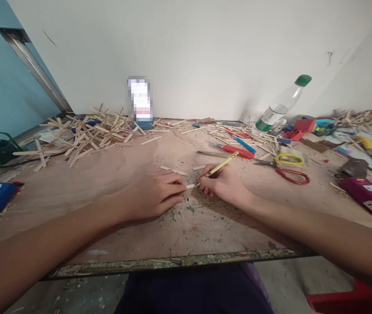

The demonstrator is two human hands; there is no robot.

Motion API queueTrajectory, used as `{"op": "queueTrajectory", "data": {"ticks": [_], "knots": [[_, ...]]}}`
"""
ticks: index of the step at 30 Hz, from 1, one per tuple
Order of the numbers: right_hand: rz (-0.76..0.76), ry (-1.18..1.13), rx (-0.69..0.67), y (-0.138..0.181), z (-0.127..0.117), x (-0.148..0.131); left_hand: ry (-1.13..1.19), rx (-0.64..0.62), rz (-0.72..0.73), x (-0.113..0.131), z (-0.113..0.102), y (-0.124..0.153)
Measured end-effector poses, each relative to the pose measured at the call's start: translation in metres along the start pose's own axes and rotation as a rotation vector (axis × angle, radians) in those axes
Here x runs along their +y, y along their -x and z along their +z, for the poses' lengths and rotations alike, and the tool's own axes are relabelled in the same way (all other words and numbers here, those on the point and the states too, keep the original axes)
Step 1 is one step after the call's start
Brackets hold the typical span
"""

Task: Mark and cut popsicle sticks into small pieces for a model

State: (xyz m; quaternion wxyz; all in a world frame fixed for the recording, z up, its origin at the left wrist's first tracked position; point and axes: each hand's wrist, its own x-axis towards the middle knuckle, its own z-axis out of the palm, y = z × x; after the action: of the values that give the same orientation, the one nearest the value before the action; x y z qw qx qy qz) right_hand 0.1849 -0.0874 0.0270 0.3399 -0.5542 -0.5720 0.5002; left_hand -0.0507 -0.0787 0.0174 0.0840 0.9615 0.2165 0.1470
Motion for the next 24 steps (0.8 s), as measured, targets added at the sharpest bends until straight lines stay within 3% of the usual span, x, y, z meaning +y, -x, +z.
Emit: {"op": "queueTrajectory", "data": {"ticks": [24], "knots": [[-0.008, -0.019, 0.029, 0.0011, 0.0006, 0.0007, -0.007, -0.008, -0.001, -0.0002, -0.0004, -0.0004]]}}
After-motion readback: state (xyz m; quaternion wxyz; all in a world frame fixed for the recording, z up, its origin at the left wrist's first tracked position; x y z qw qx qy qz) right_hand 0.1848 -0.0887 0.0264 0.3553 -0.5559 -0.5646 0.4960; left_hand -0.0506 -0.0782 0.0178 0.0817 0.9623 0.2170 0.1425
